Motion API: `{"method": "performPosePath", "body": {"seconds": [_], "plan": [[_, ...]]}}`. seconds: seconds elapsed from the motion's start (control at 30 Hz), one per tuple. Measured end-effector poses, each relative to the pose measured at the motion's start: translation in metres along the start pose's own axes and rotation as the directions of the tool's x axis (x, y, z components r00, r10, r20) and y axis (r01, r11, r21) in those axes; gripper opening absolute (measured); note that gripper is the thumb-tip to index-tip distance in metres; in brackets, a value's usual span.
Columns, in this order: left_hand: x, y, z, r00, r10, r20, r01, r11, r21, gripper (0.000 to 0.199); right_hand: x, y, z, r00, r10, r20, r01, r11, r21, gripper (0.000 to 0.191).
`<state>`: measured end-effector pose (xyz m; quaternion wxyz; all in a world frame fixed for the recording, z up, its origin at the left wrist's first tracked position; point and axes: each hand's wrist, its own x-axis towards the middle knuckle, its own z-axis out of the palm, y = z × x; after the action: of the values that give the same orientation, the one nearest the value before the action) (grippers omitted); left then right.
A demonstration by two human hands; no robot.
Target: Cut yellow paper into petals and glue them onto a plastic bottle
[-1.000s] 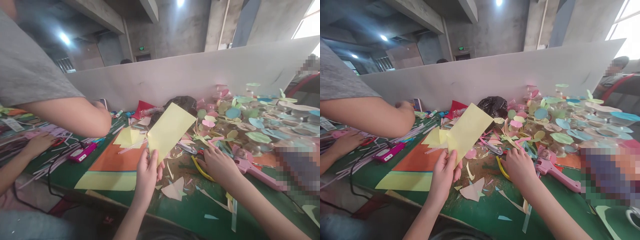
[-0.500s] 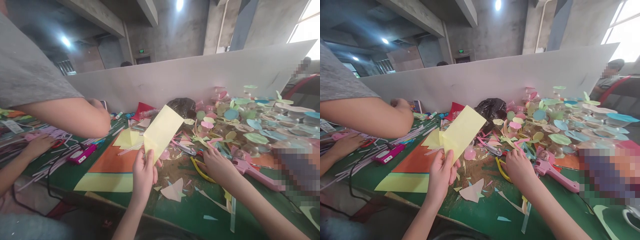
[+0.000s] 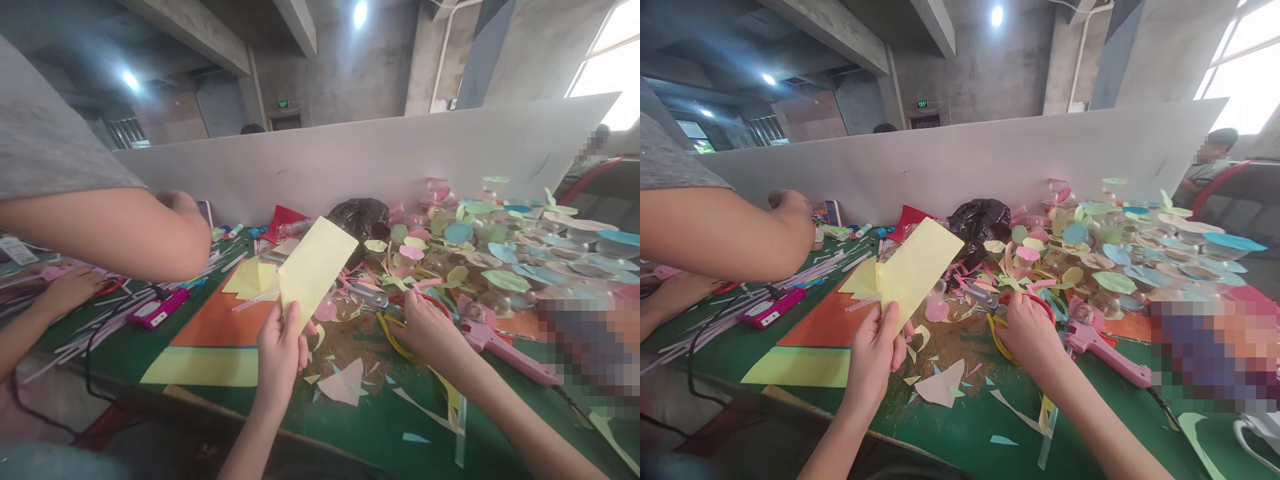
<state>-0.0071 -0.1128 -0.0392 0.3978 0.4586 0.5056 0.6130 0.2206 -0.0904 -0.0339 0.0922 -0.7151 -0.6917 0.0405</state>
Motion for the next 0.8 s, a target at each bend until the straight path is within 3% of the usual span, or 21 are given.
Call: {"method": "performPosePath", "body": {"seconds": [0.17,0.23,0.37,0.47,0.6,0.8], "plan": [[0.0,0.003,-0.001,1.0,0.021,-0.019,-0.022,0.999,-0.035,0.036,0.001,0.005,-0.002,0.991,0.058,-0.121,-0.026,0.967,0.255,0.027],[0.0,0.004,-0.001,0.999,0.042,-0.028,-0.044,0.997,-0.056,0.035,0.001,0.004,-0.007,0.992,0.083,-0.094,-0.038,0.913,0.407,0.039],[-0.001,0.007,0.001,0.997,0.061,-0.051,-0.065,0.993,-0.094,0.034,-0.005,0.001,-0.022,0.993,-0.108,0.044,0.051,0.745,0.665,0.055],[0.0,0.009,0.005,0.991,0.07,-0.116,-0.086,0.987,-0.136,0.034,-0.011,-0.001,-0.029,0.955,-0.265,0.133,0.095,0.699,0.709,0.059],[0.002,0.01,0.01,0.983,0.074,-0.166,-0.101,0.982,-0.159,0.036,-0.017,-0.004,-0.032,0.869,-0.438,0.229,0.159,0.686,0.71,0.06],[-0.002,0.009,0.015,0.988,0.091,-0.122,-0.108,0.984,-0.139,0.036,-0.021,-0.007,-0.035,0.813,-0.512,0.277,0.157,0.651,0.743,0.059]]}}
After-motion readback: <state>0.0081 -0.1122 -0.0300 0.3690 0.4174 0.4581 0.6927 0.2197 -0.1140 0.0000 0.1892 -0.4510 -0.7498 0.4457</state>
